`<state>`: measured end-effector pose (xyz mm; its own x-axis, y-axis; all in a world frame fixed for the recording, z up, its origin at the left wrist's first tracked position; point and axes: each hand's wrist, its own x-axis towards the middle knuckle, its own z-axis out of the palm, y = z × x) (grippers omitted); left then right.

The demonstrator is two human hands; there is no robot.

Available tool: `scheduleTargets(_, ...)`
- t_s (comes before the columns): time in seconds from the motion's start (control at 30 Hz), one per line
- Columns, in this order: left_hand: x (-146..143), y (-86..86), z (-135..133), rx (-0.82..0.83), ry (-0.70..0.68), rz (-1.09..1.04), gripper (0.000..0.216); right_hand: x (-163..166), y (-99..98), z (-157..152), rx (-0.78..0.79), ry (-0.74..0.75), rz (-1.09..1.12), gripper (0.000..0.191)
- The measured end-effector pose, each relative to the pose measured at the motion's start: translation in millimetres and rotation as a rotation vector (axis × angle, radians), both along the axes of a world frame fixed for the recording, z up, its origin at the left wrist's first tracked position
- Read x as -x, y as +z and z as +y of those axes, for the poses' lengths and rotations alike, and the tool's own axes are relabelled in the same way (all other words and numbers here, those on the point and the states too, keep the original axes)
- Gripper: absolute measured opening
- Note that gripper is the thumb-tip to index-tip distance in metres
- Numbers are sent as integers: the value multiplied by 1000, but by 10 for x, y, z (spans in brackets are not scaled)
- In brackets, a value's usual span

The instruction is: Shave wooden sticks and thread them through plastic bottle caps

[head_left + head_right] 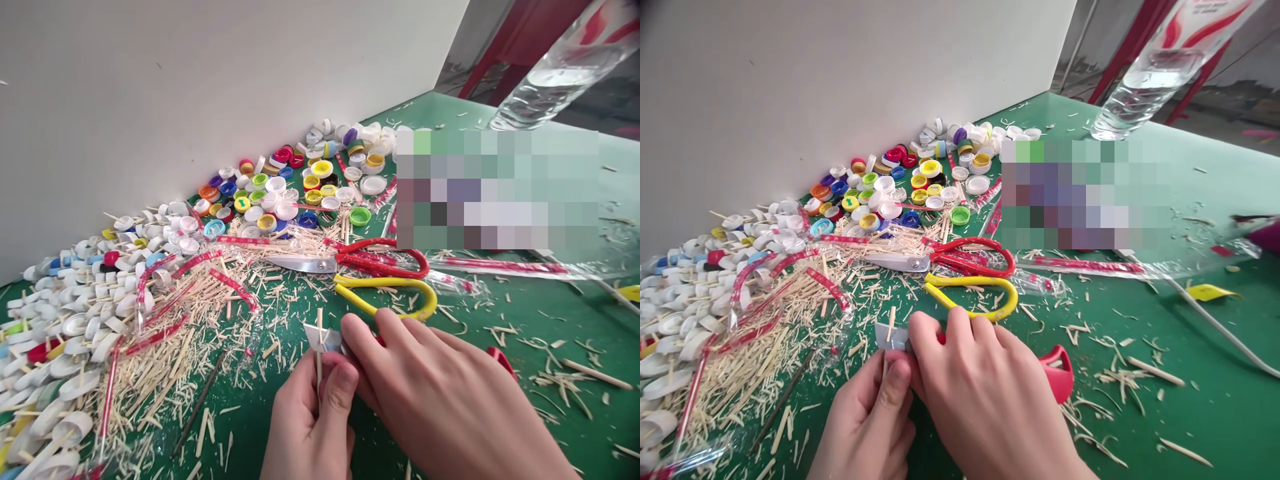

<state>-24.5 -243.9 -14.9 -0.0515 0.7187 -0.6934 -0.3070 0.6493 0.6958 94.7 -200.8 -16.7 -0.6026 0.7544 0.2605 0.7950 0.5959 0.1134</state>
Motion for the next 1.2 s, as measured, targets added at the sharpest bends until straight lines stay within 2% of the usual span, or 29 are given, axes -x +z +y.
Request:
scheduleTargets(0.13,-8,21,20,13,25,29,58,-2,24,-18,-1,-53,0,14)
scheduleTargets(0.33,-14,99,71,114,76,40,55,87,29,-33,-6,-153,-1,12)
scheduleTargets(0.53,-55,90,52,105,135,75,54,180,42,-34,-45,-247,19,9)
scheduleTargets(0.67,-54,127,35,119,72,84,47,89,92,110,-102,-295,31,30)
scheduleTargets(0.77,-42,139,27,90,32,54,48,-12,98,226,-102,-234,85,41)
scheduleTargets(0.9,-36,130,15,73,35,42,48,-78,69,271,89,3,159,42)
scheduleTargets(1.0,-31,123,1,54,-7,44,56,-81,53,246,213,174,153,34)
scheduleTargets(1.1,-24,109,-13,6,-41,37,64,-77,47,230,288,227,107,23)
scheduleTargets(1.2,-11,84,-26,-8,-31,17,68,-85,45,242,301,241,104,23)
